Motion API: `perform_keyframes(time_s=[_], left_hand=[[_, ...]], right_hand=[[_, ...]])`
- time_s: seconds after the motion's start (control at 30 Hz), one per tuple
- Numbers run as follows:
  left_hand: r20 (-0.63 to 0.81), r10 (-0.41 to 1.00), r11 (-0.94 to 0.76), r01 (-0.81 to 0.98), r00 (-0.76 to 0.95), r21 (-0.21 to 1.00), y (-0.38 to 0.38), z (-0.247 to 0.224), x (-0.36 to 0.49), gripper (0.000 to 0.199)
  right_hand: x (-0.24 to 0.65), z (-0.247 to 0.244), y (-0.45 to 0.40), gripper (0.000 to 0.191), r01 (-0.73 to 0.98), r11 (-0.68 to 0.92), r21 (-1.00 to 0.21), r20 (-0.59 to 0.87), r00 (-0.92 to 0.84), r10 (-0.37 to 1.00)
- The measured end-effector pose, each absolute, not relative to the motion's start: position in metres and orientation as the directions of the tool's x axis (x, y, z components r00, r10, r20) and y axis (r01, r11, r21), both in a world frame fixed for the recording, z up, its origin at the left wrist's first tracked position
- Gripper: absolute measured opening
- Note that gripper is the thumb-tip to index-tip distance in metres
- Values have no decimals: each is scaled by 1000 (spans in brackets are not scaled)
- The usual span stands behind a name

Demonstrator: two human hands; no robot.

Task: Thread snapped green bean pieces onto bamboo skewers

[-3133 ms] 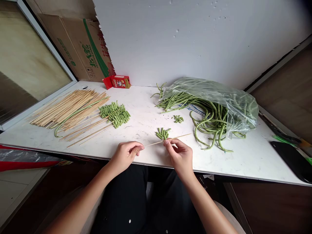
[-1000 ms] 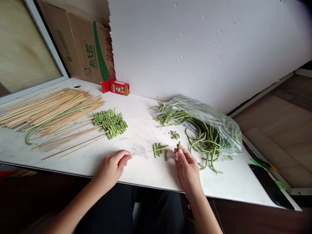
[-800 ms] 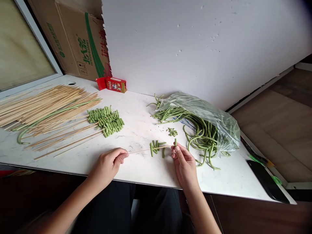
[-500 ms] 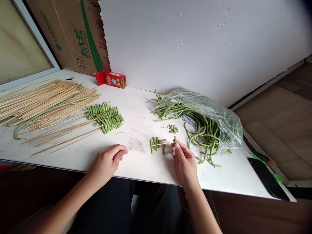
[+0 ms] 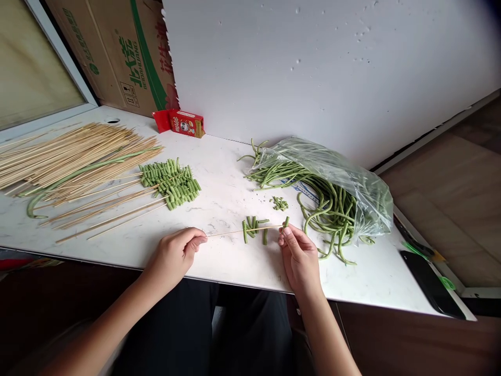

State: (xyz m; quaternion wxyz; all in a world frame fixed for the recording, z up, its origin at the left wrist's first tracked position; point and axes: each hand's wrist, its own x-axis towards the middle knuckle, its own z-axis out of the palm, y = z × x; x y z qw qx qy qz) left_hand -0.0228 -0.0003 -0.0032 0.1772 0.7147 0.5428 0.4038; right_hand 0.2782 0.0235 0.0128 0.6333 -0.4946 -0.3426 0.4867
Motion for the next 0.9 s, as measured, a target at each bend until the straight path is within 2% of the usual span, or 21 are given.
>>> perform_keyframes(time_s=[0.33, 0.53, 0.9], left_hand=[[388, 918, -351, 629, 85, 693, 0, -3, -22, 22], [412, 907, -369, 646, 91, 668, -2, -5, -24, 22], [456, 886, -393, 660, 85, 640, -4, -3, -22, 23]], right_hand=[[279, 10, 23, 22, -274, 77, -958, 5, 254, 967], [280, 12, 23, 24, -306, 56, -950, -23, 246, 969], [280, 15, 22, 25, -251, 26, -968, -29, 212, 977]])
